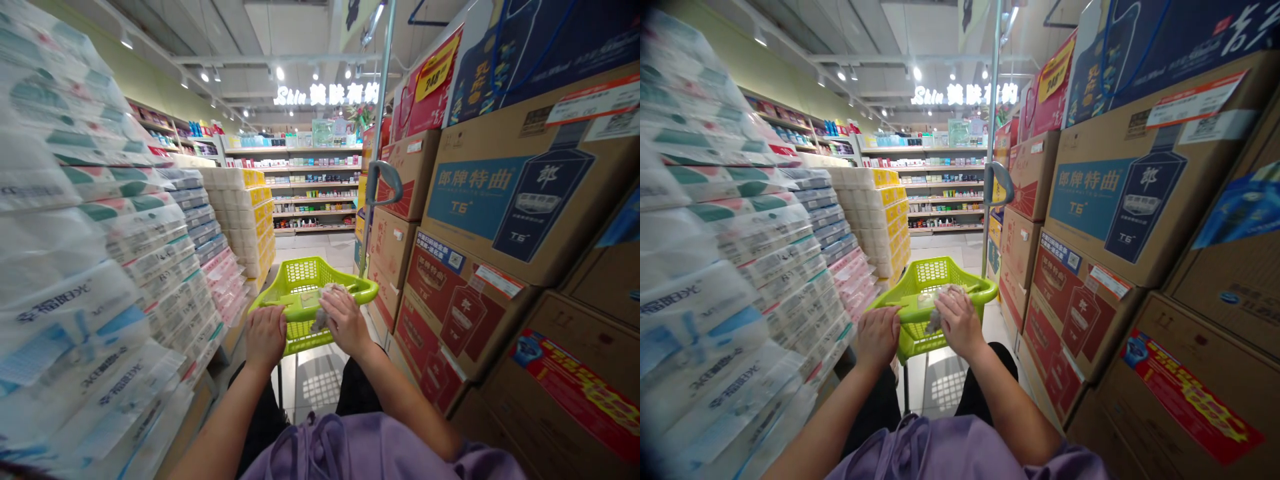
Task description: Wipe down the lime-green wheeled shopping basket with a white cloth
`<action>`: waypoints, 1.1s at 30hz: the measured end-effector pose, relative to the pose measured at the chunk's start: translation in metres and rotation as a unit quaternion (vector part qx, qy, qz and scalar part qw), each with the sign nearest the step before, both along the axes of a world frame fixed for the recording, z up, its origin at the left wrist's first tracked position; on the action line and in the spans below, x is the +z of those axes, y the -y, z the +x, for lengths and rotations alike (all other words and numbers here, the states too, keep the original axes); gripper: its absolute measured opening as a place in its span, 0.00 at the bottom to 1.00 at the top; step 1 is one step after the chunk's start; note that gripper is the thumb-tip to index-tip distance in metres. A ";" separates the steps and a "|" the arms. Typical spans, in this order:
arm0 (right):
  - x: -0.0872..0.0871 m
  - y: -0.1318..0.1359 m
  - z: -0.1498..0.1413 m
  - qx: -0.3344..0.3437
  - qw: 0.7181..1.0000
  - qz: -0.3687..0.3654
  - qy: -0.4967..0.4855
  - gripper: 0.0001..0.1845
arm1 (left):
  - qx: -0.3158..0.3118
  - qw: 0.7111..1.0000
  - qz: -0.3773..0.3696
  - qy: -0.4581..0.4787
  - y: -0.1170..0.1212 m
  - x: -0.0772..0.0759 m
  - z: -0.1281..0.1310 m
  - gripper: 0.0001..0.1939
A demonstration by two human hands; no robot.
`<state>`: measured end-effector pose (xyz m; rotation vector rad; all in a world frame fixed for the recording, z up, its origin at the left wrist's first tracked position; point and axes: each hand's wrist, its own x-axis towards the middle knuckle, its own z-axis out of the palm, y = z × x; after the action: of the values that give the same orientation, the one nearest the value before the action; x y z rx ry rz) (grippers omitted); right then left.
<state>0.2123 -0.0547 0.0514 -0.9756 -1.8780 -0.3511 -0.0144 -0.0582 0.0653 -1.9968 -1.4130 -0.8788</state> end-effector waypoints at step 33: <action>0.016 -0.020 0.014 -0.192 0.972 -0.117 -0.065 0.11 | 0.031 0.999 0.010 0.004 -0.011 -0.002 -0.002 0.15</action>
<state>0.2267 -0.0349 0.0673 -1.4925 -1.6315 -0.2875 -0.0169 -0.0473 0.0634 -1.9267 -1.4563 -0.8712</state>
